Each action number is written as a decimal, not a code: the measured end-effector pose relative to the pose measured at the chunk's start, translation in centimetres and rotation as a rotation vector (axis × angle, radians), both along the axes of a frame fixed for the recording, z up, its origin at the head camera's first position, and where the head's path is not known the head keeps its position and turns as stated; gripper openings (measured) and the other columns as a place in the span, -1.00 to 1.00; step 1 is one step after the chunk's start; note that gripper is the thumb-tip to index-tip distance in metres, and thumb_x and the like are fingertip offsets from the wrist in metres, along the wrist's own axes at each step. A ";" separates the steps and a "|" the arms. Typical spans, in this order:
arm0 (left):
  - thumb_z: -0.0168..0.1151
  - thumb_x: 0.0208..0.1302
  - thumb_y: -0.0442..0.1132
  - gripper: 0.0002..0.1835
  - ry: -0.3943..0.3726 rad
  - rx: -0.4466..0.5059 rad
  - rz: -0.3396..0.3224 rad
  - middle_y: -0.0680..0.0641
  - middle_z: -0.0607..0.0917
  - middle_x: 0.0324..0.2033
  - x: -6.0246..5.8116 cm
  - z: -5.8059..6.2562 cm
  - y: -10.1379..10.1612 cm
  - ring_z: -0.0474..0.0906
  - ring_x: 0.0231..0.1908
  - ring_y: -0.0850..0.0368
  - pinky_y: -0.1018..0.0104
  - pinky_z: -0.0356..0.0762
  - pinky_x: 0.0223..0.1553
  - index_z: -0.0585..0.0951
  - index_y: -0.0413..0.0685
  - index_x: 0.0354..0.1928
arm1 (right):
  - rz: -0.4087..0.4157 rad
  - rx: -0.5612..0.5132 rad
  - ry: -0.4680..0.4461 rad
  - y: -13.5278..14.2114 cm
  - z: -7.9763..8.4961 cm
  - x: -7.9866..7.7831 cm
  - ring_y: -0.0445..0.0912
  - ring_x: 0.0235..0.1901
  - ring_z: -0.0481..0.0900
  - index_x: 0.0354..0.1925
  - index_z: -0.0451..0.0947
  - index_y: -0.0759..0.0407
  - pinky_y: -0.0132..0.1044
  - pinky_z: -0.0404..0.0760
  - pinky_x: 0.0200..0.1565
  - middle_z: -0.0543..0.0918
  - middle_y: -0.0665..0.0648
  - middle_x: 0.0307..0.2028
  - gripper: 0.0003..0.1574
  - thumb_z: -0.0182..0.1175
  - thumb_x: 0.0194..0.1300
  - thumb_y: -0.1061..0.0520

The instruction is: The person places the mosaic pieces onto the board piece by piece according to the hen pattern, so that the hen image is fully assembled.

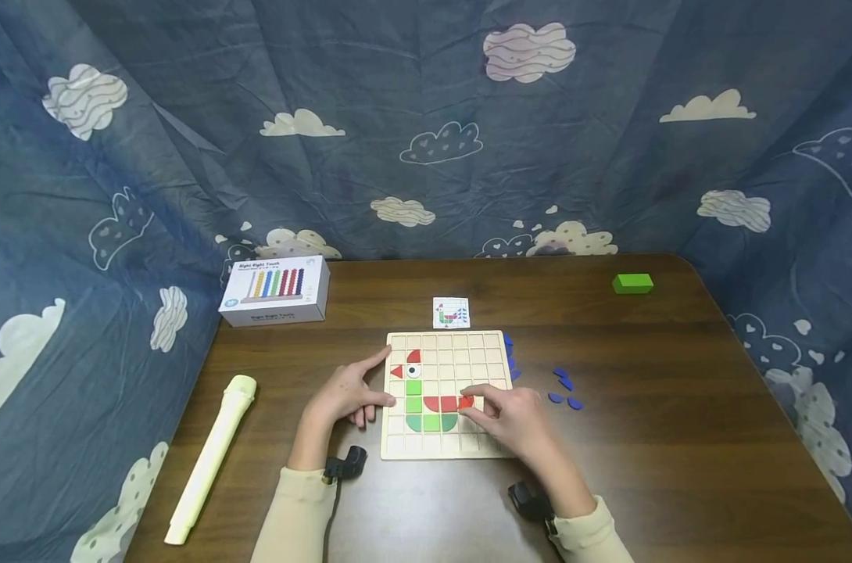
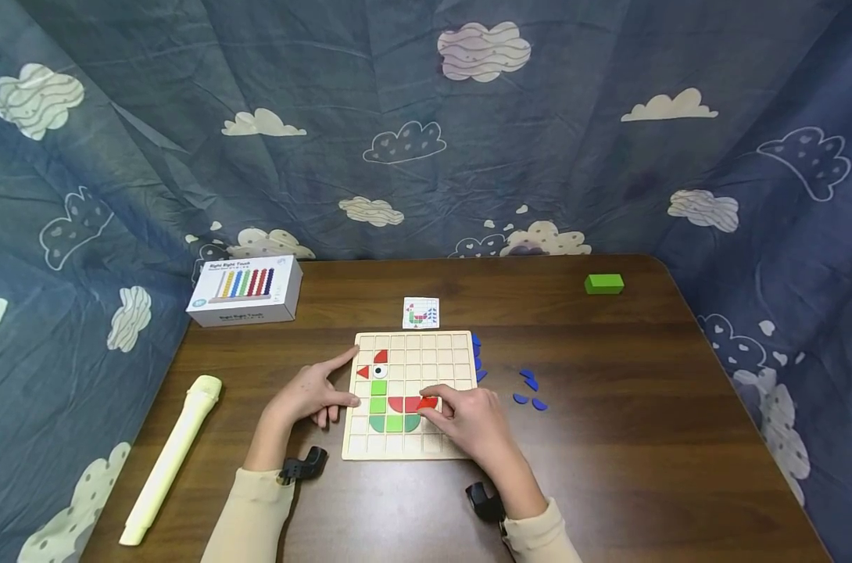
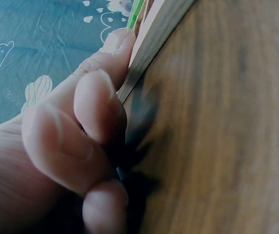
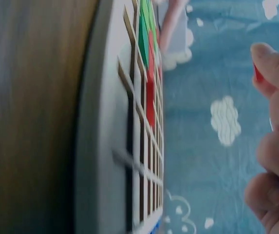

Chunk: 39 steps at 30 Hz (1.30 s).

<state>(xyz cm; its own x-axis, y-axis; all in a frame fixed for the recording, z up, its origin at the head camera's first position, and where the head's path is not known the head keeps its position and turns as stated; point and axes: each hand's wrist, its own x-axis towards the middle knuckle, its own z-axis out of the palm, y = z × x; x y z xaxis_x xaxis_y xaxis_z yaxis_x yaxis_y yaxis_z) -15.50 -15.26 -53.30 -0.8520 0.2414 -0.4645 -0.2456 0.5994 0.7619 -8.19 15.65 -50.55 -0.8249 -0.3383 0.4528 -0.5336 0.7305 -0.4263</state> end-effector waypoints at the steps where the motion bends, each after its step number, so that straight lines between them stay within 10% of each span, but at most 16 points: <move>1: 0.66 0.15 -0.09 0.09 0.002 0.002 0.000 -0.14 0.68 -0.69 -0.1 0.1 0.0 0.56 -0.78 0.12 0.32 0.61 -0.69 0.22 0.63 0.63 | -0.006 0.002 -0.010 -0.5 0.0 0.1 -0.47 -0.66 0.04 -0.19 0.82 0.02 -0.57 0.02 -0.54 0.35 -0.19 -0.75 -0.63 0.71 -0.01 0.08; 12: 0.65 0.16 -0.09 0.08 0.020 -0.015 -0.013 -0.15 0.70 -0.69 -0.2 0.4 0.1 0.57 -0.79 0.11 0.30 0.61 -0.70 0.23 0.62 0.62 | -0.016 0.108 -0.270 -5.0 -1.1 1.7 -0.42 -0.71 0.15 -0.25 0.80 -0.10 -0.48 0.11 -0.58 0.31 -0.25 -0.76 -0.81 0.60 0.18 -0.06; 39: 0.66 0.15 -0.07 0.08 0.003 0.004 -0.002 -0.13 0.69 -0.69 0.1 -0.1 -0.1 0.56 -0.78 0.13 0.31 0.61 -0.70 0.22 0.65 0.62 | 0.023 0.190 -0.356 -5.1 -2.5 1.8 -0.36 -0.69 0.17 -0.25 0.81 -0.19 -0.42 0.13 -0.58 0.34 -0.26 -0.73 -0.84 0.53 0.25 -0.16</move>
<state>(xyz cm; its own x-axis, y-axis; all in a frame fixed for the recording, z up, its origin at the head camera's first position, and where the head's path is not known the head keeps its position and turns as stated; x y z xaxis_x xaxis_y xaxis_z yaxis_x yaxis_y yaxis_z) -15.39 -15.38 -53.40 -0.8532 0.2446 -0.4607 -0.2419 0.5968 0.7650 -6.34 10.57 -53.08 -0.9101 -0.4088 0.0677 -0.3941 0.8035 -0.4462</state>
